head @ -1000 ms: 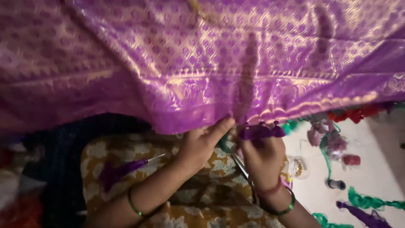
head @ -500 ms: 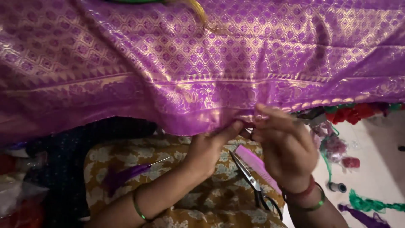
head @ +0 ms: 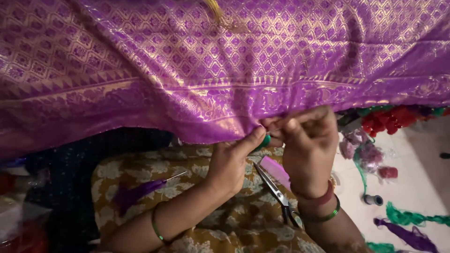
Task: Sewing and attaching decorative colored tassels to the edge of a purple and gold sari.
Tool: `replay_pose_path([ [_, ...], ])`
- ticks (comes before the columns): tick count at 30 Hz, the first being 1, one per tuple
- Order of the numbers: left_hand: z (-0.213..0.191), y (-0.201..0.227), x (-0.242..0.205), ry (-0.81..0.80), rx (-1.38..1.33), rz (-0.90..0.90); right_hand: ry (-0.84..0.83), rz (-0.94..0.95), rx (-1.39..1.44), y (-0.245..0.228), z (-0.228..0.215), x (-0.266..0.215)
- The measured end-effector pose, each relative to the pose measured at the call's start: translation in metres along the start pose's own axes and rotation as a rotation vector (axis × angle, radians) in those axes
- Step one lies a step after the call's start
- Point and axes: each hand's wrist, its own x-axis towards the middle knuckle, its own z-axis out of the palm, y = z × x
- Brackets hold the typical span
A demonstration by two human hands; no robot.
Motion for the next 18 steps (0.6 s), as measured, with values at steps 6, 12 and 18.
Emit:
replay_pose_path([
  [6, 0.005, 0.008, 0.002, -0.12, -0.093, 0.079, 0.097, 0.241, 0.489, 0.006, 0.003, 0.001],
  [12, -0.001, -0.003, 0.015, -0.011, -0.011, -0.016, -0.088, 0.088, 0.055, 0.005, -0.012, 0.012],
  [18, -0.012, -0.012, 0.025, 0.065, -0.146, -0.028, -0.168, -0.001, -0.214, -0.037, -0.056, 0.044],
])
